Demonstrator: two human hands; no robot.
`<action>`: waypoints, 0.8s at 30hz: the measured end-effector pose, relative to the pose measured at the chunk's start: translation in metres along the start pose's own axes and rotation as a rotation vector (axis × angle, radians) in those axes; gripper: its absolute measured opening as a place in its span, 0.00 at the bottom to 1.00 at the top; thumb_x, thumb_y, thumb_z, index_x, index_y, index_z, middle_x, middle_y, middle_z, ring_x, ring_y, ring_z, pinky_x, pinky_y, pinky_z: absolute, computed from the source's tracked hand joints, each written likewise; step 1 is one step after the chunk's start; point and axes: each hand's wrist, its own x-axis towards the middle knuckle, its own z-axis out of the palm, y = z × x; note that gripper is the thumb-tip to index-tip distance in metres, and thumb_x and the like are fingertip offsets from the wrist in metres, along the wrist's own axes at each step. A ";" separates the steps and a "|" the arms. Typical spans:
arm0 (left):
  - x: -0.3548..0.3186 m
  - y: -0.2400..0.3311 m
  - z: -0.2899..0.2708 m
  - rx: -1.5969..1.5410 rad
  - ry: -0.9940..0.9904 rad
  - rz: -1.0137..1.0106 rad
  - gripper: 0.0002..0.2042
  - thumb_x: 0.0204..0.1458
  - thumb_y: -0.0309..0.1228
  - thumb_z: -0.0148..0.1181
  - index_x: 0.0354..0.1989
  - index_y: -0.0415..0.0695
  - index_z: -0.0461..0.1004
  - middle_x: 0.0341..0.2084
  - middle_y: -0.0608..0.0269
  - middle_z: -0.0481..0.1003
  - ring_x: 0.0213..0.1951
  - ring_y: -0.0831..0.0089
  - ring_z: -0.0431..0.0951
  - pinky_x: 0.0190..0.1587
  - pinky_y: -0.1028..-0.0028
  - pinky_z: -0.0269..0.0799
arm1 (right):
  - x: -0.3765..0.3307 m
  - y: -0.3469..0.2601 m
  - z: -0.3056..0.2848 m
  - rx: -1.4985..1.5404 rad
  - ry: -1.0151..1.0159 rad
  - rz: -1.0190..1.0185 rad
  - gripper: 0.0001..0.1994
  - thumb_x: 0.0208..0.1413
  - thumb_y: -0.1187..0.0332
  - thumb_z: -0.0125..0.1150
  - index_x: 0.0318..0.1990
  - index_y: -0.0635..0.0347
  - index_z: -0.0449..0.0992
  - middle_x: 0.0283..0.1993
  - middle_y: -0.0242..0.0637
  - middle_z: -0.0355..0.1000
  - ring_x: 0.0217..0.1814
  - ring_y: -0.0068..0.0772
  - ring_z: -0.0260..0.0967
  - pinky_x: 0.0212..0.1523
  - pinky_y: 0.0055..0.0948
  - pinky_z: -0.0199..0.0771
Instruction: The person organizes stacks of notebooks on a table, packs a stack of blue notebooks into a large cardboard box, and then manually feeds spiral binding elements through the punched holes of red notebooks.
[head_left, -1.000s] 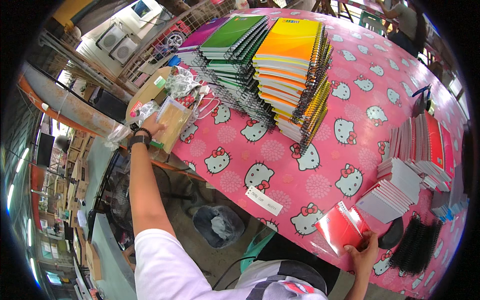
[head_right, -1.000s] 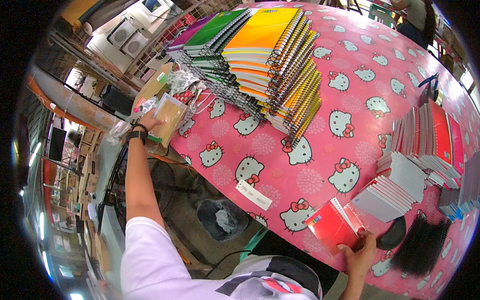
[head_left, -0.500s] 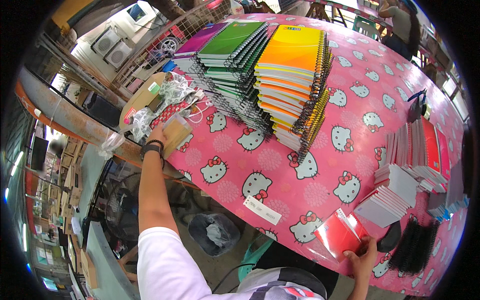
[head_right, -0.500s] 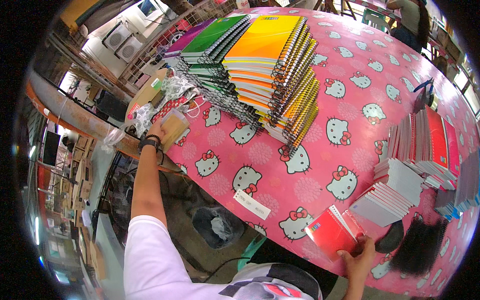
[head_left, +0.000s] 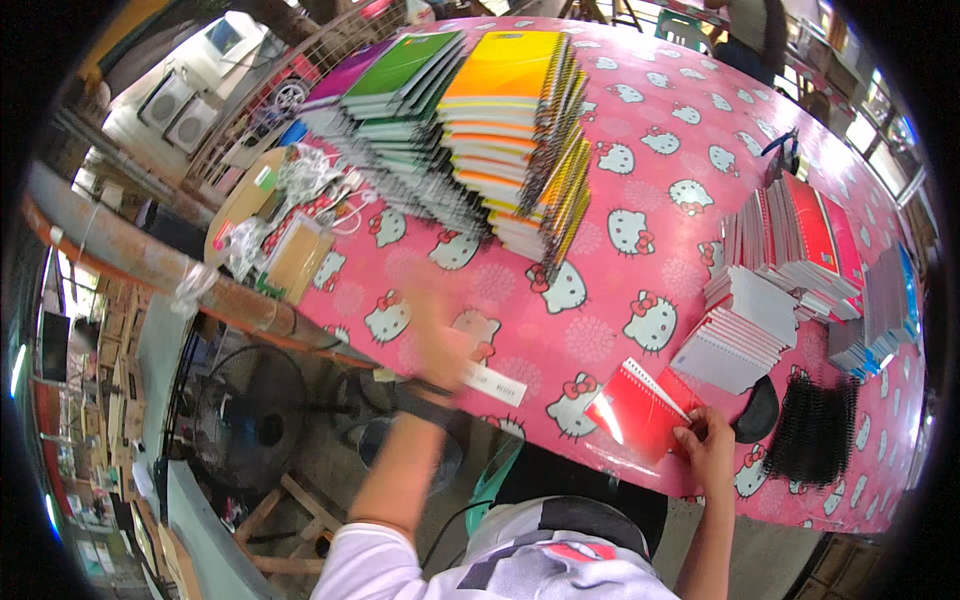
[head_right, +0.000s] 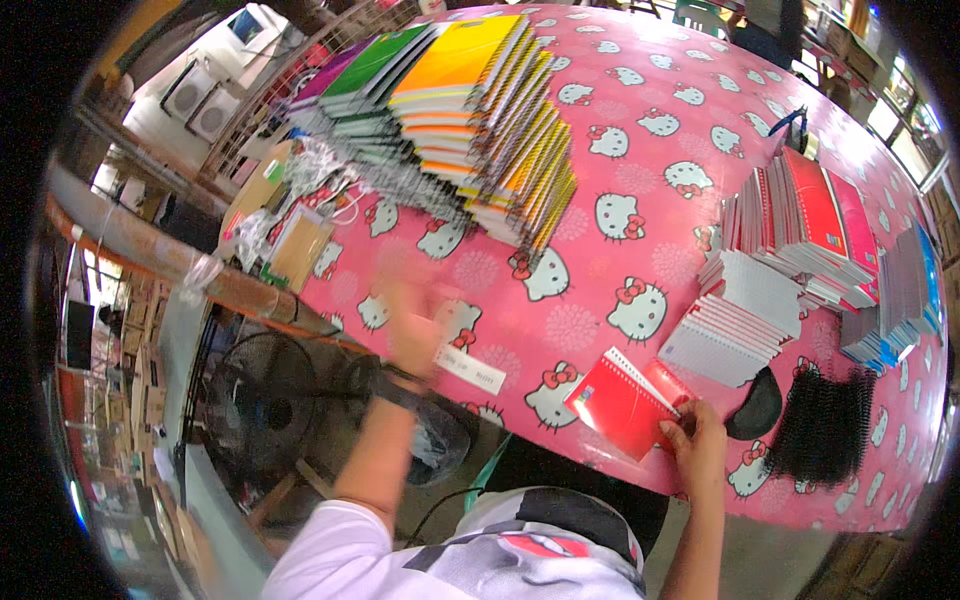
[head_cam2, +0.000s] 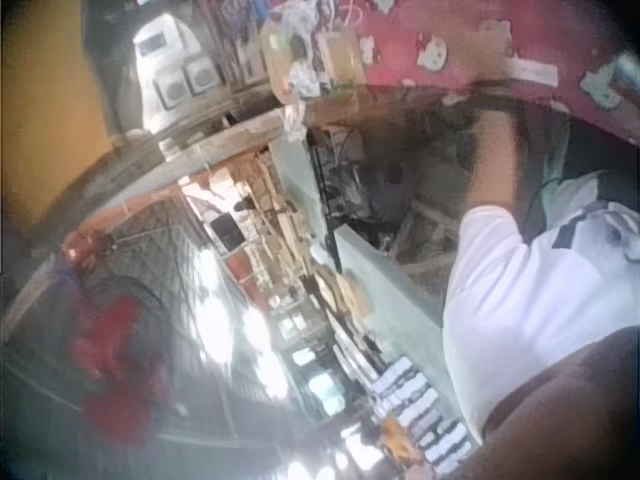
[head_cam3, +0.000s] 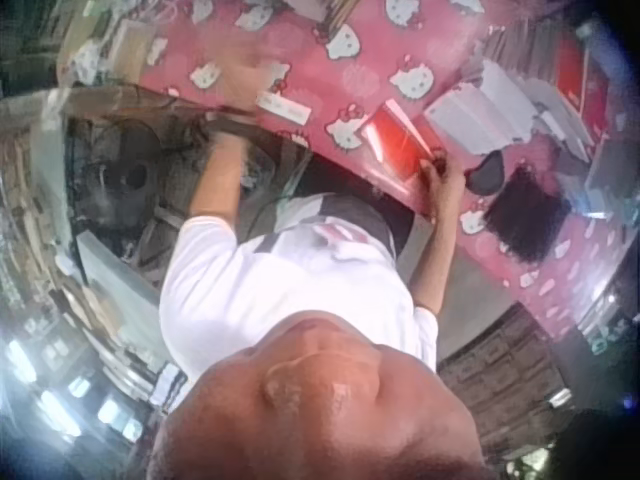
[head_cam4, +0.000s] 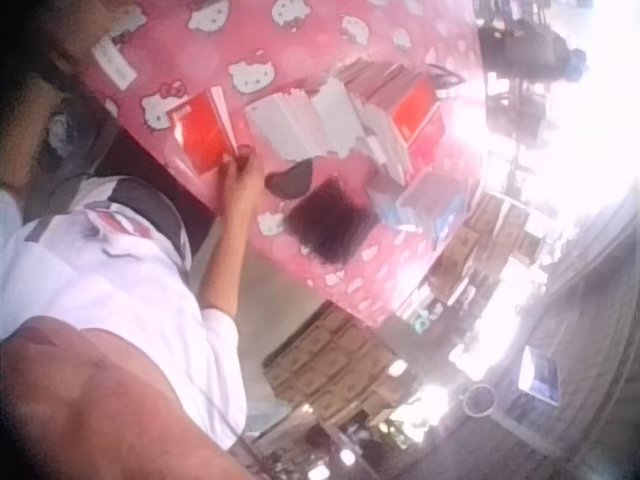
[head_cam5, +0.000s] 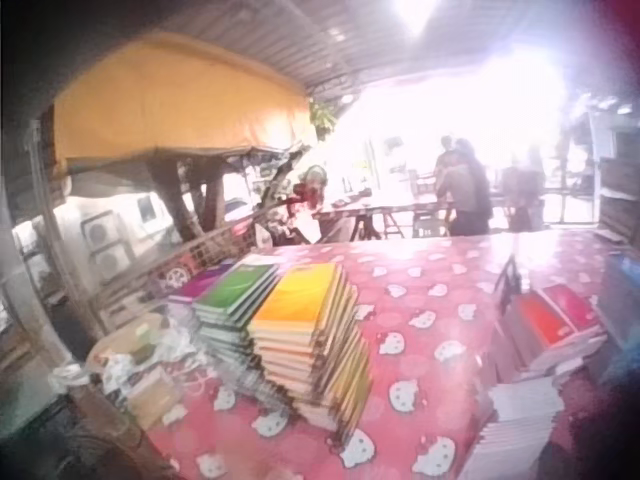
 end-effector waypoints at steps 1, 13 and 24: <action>-0.017 0.042 0.022 -0.256 -0.167 0.122 0.29 0.38 0.32 0.61 0.53 0.42 0.64 0.54 0.51 0.62 0.59 0.53 0.57 0.61 0.58 0.46 | 0.001 0.003 0.000 -0.001 0.008 -0.023 0.13 0.39 0.78 0.65 0.33 0.65 0.68 0.27 0.37 0.64 0.26 0.26 0.62 0.24 0.27 0.63; -0.071 0.137 0.068 -0.722 -0.661 0.081 0.11 0.38 0.27 0.64 0.32 0.44 0.73 0.31 0.59 0.70 0.38 0.61 0.70 0.40 0.66 0.65 | -0.048 -0.048 -0.032 -0.150 0.057 -0.444 0.10 0.43 0.74 0.62 0.36 0.61 0.72 0.30 0.41 0.65 0.35 0.42 0.66 0.35 0.34 0.67; -0.083 0.181 0.060 -0.208 -0.428 0.387 0.12 0.39 0.35 0.65 0.32 0.48 0.74 0.33 0.67 0.71 0.41 0.67 0.70 0.55 0.56 0.49 | -0.036 -0.018 -0.021 -0.231 0.082 -0.633 0.17 0.45 0.72 0.60 0.46 0.57 0.70 0.31 0.40 0.67 0.35 0.45 0.67 0.34 0.37 0.68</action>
